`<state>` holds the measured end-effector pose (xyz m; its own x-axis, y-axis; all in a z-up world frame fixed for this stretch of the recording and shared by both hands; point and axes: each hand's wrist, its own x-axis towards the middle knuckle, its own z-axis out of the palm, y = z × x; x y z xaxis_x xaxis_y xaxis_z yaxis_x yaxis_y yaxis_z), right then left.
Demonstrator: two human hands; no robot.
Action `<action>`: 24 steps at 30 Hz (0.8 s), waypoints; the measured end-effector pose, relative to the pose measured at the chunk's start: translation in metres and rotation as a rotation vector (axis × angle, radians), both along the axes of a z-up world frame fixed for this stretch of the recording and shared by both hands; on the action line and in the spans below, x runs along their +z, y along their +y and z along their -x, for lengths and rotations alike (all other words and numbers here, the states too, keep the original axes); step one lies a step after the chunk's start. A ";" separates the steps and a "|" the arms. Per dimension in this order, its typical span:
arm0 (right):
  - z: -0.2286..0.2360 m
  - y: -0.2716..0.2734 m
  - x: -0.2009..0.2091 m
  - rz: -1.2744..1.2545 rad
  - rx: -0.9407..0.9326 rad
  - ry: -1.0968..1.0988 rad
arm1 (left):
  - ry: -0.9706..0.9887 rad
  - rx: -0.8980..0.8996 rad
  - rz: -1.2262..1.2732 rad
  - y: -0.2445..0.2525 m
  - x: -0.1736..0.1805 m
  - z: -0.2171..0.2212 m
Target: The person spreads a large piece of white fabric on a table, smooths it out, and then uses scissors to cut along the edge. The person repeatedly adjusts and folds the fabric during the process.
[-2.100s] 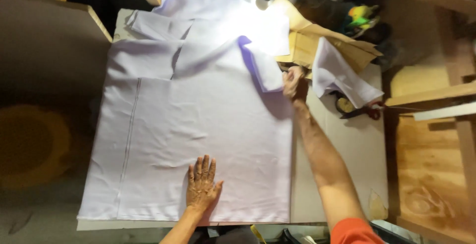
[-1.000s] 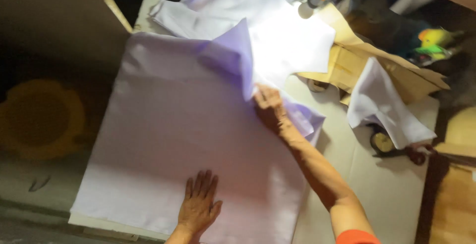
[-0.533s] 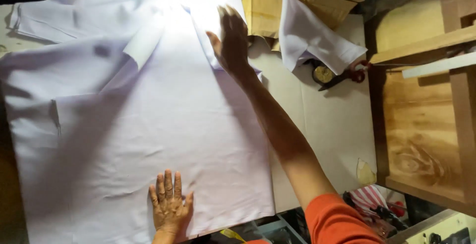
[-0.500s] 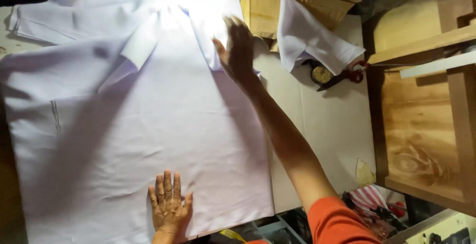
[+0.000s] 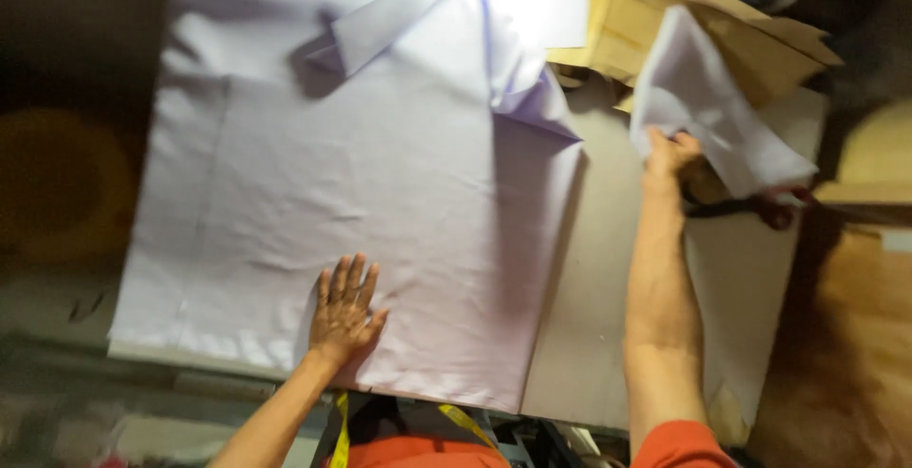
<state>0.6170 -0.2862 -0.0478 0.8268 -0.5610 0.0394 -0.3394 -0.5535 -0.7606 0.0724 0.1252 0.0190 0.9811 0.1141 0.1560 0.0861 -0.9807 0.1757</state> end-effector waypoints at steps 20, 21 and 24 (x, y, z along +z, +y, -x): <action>0.169 0.047 0.311 0.413 0.778 -0.815 | -0.001 0.627 0.375 0.018 0.041 0.085; 0.192 0.057 0.327 0.426 0.755 -0.823 | -0.010 0.602 0.378 0.020 0.047 0.092; 0.220 0.073 0.287 0.555 1.004 -0.838 | -0.185 0.490 0.408 0.030 0.058 0.112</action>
